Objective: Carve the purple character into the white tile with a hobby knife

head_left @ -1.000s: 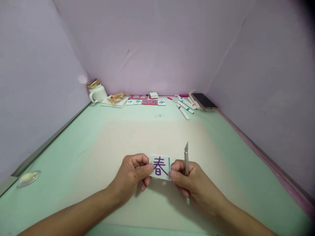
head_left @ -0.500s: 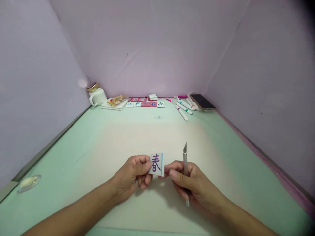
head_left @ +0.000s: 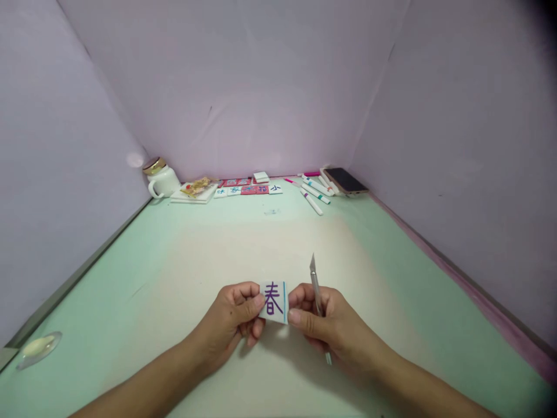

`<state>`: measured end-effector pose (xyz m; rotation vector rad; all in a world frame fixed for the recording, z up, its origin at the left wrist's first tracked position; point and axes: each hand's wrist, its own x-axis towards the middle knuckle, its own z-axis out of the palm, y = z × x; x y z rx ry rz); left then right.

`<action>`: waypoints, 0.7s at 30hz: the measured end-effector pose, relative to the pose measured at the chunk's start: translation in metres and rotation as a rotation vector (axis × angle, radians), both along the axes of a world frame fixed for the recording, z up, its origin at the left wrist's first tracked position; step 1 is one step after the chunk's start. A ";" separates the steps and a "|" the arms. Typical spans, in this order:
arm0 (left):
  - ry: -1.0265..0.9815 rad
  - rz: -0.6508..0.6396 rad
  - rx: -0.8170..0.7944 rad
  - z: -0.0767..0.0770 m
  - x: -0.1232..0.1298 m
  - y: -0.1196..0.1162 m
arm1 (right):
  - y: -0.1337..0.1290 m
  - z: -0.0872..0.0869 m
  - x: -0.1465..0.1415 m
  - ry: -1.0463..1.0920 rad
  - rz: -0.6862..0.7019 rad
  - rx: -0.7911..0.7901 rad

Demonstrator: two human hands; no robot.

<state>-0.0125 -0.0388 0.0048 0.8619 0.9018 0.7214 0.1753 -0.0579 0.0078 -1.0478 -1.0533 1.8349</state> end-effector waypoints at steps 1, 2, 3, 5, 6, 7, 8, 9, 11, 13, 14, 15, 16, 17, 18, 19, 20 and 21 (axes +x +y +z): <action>0.010 0.005 0.013 -0.001 0.001 -0.001 | 0.000 0.001 0.000 -0.001 0.002 -0.010; 0.019 0.013 0.027 -0.001 0.001 -0.001 | 0.001 0.002 0.000 0.002 -0.001 -0.021; 0.030 0.023 0.038 -0.002 0.001 -0.002 | 0.001 0.003 0.000 0.007 -0.008 -0.028; 0.058 0.047 0.057 -0.003 0.001 -0.003 | 0.002 0.004 0.000 0.014 -0.023 -0.031; 0.072 0.060 0.066 -0.004 0.001 -0.003 | 0.002 0.005 0.001 0.012 -0.028 -0.028; 0.082 0.069 0.071 -0.003 0.000 -0.003 | 0.003 0.005 0.001 0.002 -0.031 -0.026; 0.086 0.073 0.073 -0.003 0.000 -0.003 | 0.003 0.004 0.001 -0.012 -0.033 -0.030; 0.081 0.075 0.074 -0.002 0.000 -0.003 | 0.004 0.004 0.002 -0.027 -0.033 -0.042; 0.051 0.088 0.080 0.000 0.000 -0.003 | 0.005 0.002 0.003 -0.038 -0.045 -0.086; 0.014 0.123 0.097 0.003 -0.001 -0.003 | 0.007 0.000 0.004 -0.022 -0.063 -0.134; -0.003 0.143 0.110 0.004 -0.002 -0.002 | 0.007 -0.001 0.005 -0.009 -0.074 -0.151; -0.018 0.159 0.125 0.004 -0.002 -0.002 | 0.008 -0.001 0.006 0.002 -0.083 -0.161; -0.029 0.168 0.139 0.004 -0.003 -0.001 | 0.009 -0.002 0.006 0.010 -0.087 -0.167; -0.040 0.169 0.153 0.004 -0.004 -0.001 | 0.009 -0.002 0.007 0.015 -0.087 -0.171; -0.052 0.164 0.165 0.003 -0.004 -0.001 | 0.009 -0.002 0.008 0.019 -0.083 -0.171; -0.066 0.154 0.176 0.002 -0.005 0.000 | 0.009 -0.001 0.009 0.021 -0.073 -0.169; -0.084 0.143 0.189 0.001 -0.005 0.000 | 0.009 -0.001 0.009 0.023 -0.065 -0.166; -0.099 0.133 0.201 0.000 -0.005 -0.001 | 0.009 0.000 0.010 0.028 -0.060 -0.165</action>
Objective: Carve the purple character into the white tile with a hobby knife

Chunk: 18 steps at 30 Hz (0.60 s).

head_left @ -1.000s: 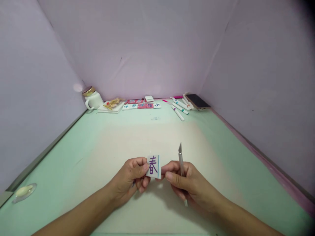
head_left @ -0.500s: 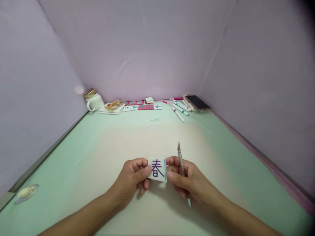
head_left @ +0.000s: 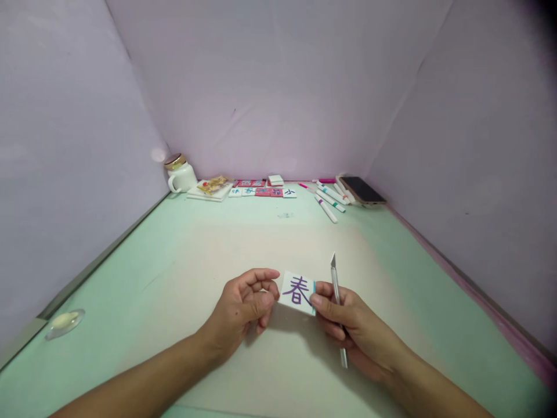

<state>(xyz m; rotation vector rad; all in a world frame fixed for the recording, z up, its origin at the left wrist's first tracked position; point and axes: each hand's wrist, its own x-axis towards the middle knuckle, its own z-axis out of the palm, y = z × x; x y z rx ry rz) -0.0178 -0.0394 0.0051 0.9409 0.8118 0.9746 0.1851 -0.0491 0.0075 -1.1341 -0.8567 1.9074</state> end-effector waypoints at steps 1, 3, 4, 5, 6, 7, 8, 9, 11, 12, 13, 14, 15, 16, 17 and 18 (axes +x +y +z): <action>-0.010 -0.012 0.012 -0.001 0.000 0.000 | 0.000 0.000 0.000 0.006 0.002 -0.002; -0.011 -0.036 0.042 -0.003 0.000 -0.002 | -0.001 0.001 0.000 0.022 -0.003 -0.015; -0.005 -0.043 0.059 -0.004 0.000 -0.002 | -0.001 0.001 0.000 0.032 -0.005 -0.024; 0.004 -0.049 0.071 -0.004 0.000 -0.003 | -0.002 0.001 -0.001 0.041 0.001 -0.032; 0.011 -0.059 0.077 -0.004 0.001 -0.004 | -0.003 0.000 -0.002 0.048 0.019 -0.038; 0.017 -0.074 0.081 -0.004 0.002 -0.005 | -0.004 -0.001 -0.004 0.053 0.041 -0.041; 0.029 -0.089 0.090 -0.004 0.002 -0.007 | -0.005 -0.002 -0.005 0.054 0.067 -0.044; 0.049 -0.103 0.108 -0.003 0.003 -0.008 | -0.007 -0.003 -0.007 0.053 0.091 -0.043; 0.105 -0.133 0.164 0.000 0.004 -0.010 | -0.009 -0.005 -0.011 0.045 0.132 -0.033; 0.131 -0.142 0.184 0.001 0.004 -0.011 | -0.010 -0.006 -0.013 0.035 0.154 -0.029; 0.152 -0.149 0.187 0.002 0.003 -0.011 | -0.011 -0.006 -0.014 0.013 0.173 -0.023; 0.160 -0.158 0.176 0.003 0.003 -0.012 | -0.011 -0.005 -0.014 -0.027 0.189 -0.011; 0.164 -0.164 0.159 0.004 0.002 -0.012 | -0.012 -0.003 -0.013 -0.086 0.194 0.016; 0.171 -0.163 0.147 0.004 0.001 -0.013 | -0.011 -0.001 -0.011 -0.162 0.183 0.060; 0.185 -0.156 0.143 0.005 0.000 -0.012 | -0.011 0.001 -0.008 -0.249 0.156 0.129; 0.215 -0.143 0.142 0.006 0.000 -0.012 | -0.011 0.003 -0.004 -0.335 0.110 0.220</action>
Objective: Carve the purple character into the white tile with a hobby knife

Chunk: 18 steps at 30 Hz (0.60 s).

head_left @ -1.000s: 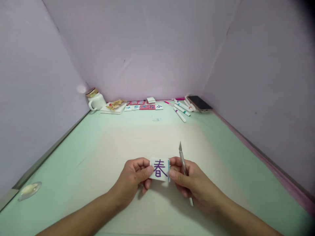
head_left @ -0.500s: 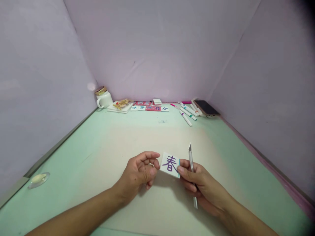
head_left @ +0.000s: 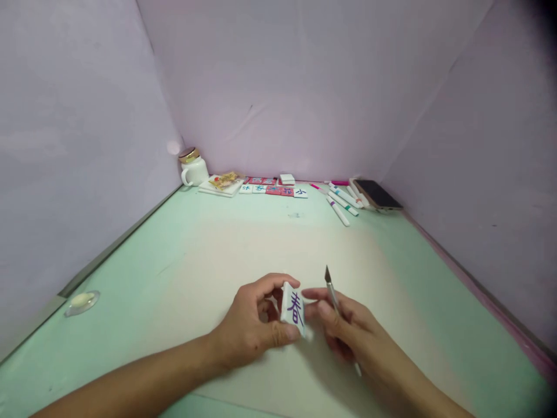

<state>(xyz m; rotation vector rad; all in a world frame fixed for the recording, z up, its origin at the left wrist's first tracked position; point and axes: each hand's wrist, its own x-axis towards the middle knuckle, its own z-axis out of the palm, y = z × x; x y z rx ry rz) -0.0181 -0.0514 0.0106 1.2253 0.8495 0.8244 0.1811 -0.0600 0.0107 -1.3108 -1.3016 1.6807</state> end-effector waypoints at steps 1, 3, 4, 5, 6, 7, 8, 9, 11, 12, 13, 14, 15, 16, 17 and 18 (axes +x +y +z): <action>0.045 0.018 0.013 0.001 0.000 0.001 | 0.000 0.002 0.005 -0.062 -0.039 0.109; 0.180 0.063 0.095 0.003 -0.001 0.002 | 0.001 0.005 0.015 -0.171 -0.108 0.304; 0.249 0.087 0.167 0.005 0.000 0.003 | 0.001 0.005 0.019 -0.226 -0.131 0.391; 0.313 0.108 0.251 0.006 0.000 0.004 | 0.002 0.005 0.022 -0.285 -0.151 0.476; 0.364 0.124 0.332 0.007 0.000 0.004 | 0.002 0.004 0.023 -0.340 -0.161 0.559; 0.398 0.132 0.393 0.008 0.000 0.004 | 0.002 0.003 0.024 -0.390 -0.164 0.640; 0.417 0.134 0.427 0.008 0.000 0.005 | 0.001 0.002 0.024 -0.428 -0.163 0.719; 0.423 0.131 0.433 0.009 0.000 0.004 | 0.001 0.001 0.022 -0.455 -0.155 0.794; 0.413 0.108 0.398 0.008 0.000 0.004 | 0.000 -0.002 0.019 -0.490 -0.128 0.932; 0.401 0.095 0.371 0.007 0.000 0.004 | -0.001 -0.002 0.017 -0.507 -0.111 0.991; 0.386 0.081 0.344 0.006 0.000 0.003 | -0.001 -0.002 0.016 -0.524 -0.096 1.042; 0.367 0.069 0.317 0.005 0.001 0.003 | -0.002 -0.002 0.016 -0.540 -0.081 1.086; 0.337 0.057 0.289 0.004 0.002 0.004 | -0.002 -0.002 0.015 -0.553 -0.073 1.121; 0.297 0.050 0.258 0.003 0.002 0.004 | -0.002 -0.001 0.016 -0.561 -0.069 1.148; 0.249 0.047 0.220 0.003 0.003 0.004 | -0.002 0.000 0.016 -0.566 -0.066 1.168; 0.202 0.045 0.176 0.002 0.004 0.005 | -0.002 0.000 0.016 -0.570 -0.064 1.183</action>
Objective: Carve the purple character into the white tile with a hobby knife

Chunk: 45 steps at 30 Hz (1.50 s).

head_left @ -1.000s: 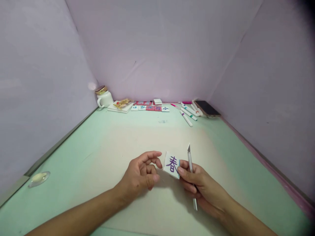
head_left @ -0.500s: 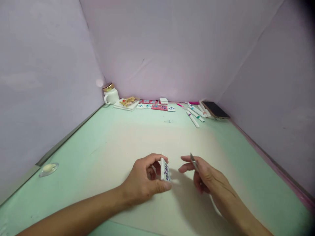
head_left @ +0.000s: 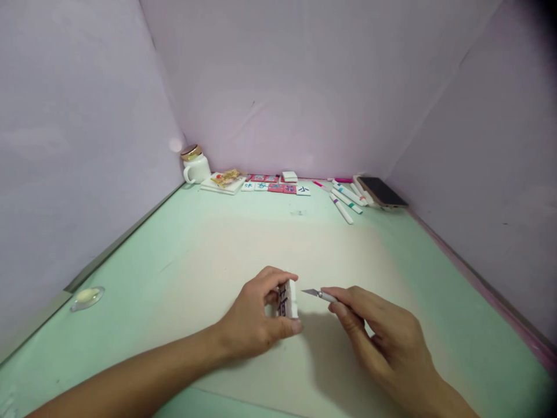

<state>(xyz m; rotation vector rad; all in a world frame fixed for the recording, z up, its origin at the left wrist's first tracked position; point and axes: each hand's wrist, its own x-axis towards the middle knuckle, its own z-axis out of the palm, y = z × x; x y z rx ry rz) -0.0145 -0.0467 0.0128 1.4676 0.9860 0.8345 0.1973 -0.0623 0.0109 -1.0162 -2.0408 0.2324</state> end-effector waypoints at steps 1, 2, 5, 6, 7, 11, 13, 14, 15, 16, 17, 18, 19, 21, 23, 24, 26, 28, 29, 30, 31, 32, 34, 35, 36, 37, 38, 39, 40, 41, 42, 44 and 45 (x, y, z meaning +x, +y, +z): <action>-0.042 0.001 -0.046 0.000 0.000 0.000 | 0.000 0.000 0.000 -0.003 0.003 0.010; -0.071 0.006 -0.089 0.000 0.000 0.001 | 0.000 0.000 0.000 -0.006 0.009 0.017; -0.109 0.021 -0.191 0.001 0.000 0.002 | 0.000 -0.001 -0.001 -0.006 0.039 0.052; -0.118 0.024 -0.215 0.001 0.000 0.002 | -0.001 -0.002 -0.002 -0.008 0.051 0.063; -0.126 0.028 -0.234 0.002 0.000 0.002 | -0.001 -0.002 -0.002 -0.014 0.064 0.073; -0.138 0.060 -0.298 0.003 0.000 0.003 | -0.004 -0.004 -0.004 -0.046 0.109 0.089; -0.137 0.072 -0.311 0.004 0.001 0.002 | -0.004 -0.004 -0.005 -0.050 0.112 0.094; -0.138 0.075 -0.310 0.004 0.001 0.002 | -0.004 -0.005 -0.005 -0.050 0.107 0.103; -0.141 0.073 -0.306 0.004 0.001 0.002 | -0.004 -0.005 -0.006 -0.049 0.098 0.117; -0.144 0.071 -0.303 0.004 0.001 0.002 | -0.004 -0.006 -0.006 -0.049 0.090 0.132; -0.147 0.066 -0.302 0.005 0.001 0.002 | -0.004 -0.007 -0.006 -0.050 0.082 0.145; -0.151 0.060 -0.303 0.005 0.001 0.002 | -0.003 -0.007 -0.006 -0.048 0.075 0.158; -0.155 0.056 -0.306 0.005 0.001 0.002 | -0.003 -0.008 -0.006 -0.044 0.067 0.167; -0.154 0.048 -0.309 0.005 0.000 0.003 | -0.004 -0.010 -0.006 -0.033 0.049 0.166; -0.143 0.049 -0.304 0.006 -0.001 0.003 | -0.006 -0.011 -0.007 -0.020 0.031 0.162; -0.135 0.051 -0.298 0.007 -0.001 0.003 | -0.006 -0.012 -0.008 -0.015 0.024 0.155; -0.114 0.059 -0.289 0.008 0.000 0.002 | -0.005 -0.013 -0.008 -0.015 0.001 0.139; -0.088 0.058 -0.277 0.010 0.001 -0.002 | -0.001 -0.014 -0.006 -0.057 -0.066 0.130; -0.074 0.043 -0.275 0.010 0.003 -0.004 | 0.002 -0.014 -0.004 -0.086 -0.123 0.126; -0.065 0.017 -0.282 0.010 0.004 -0.006 | 0.006 -0.015 -0.001 -0.113 -0.190 0.124; -0.064 -0.017 -0.300 0.010 0.005 -0.007 | 0.010 -0.015 0.002 -0.123 -0.261 0.116; -0.070 -0.046 -0.334 0.009 0.005 -0.008 | 0.013 -0.016 0.005 -0.113 -0.321 0.103; -0.127 -0.006 -0.392 0.007 0.003 -0.004 | 0.018 -0.015 0.008 -0.066 -0.361 0.081; -0.152 0.051 -0.368 0.006 0.001 0.000 | 0.019 -0.015 0.009 -0.047 -0.347 0.077; -0.177 0.100 -0.331 0.005 -0.002 0.004 | 0.018 -0.014 0.008 -0.037 -0.316 0.082; -0.197 0.137 -0.294 0.004 -0.004 0.008 | 0.017 -0.013 0.006 -0.037 -0.279 0.088; -0.207 0.156 -0.269 0.003 -0.007 0.012 | 0.014 -0.012 0.005 -0.041 -0.239 0.096; -0.216 0.161 -0.259 0.002 -0.008 0.014 | 0.012 -0.011 0.002 -0.047 -0.203 0.100; -0.220 0.155 -0.262 0.001 -0.009 0.015 | 0.009 -0.009 0.000 -0.048 -0.169 0.104; -0.223 0.144 -0.271 0.001 -0.009 0.015 | 0.006 -0.008 -0.001 -0.046 -0.142 0.108; -0.226 0.132 -0.278 0.000 -0.009 0.014 | 0.004 -0.008 -0.003 -0.045 -0.119 0.116; -0.228 0.119 -0.276 -0.001 -0.007 0.012 | -0.001 -0.007 -0.005 -0.044 -0.086 0.158; -0.228 0.117 -0.269 -0.001 -0.006 0.011 | -0.003 -0.008 -0.006 -0.048 -0.073 0.184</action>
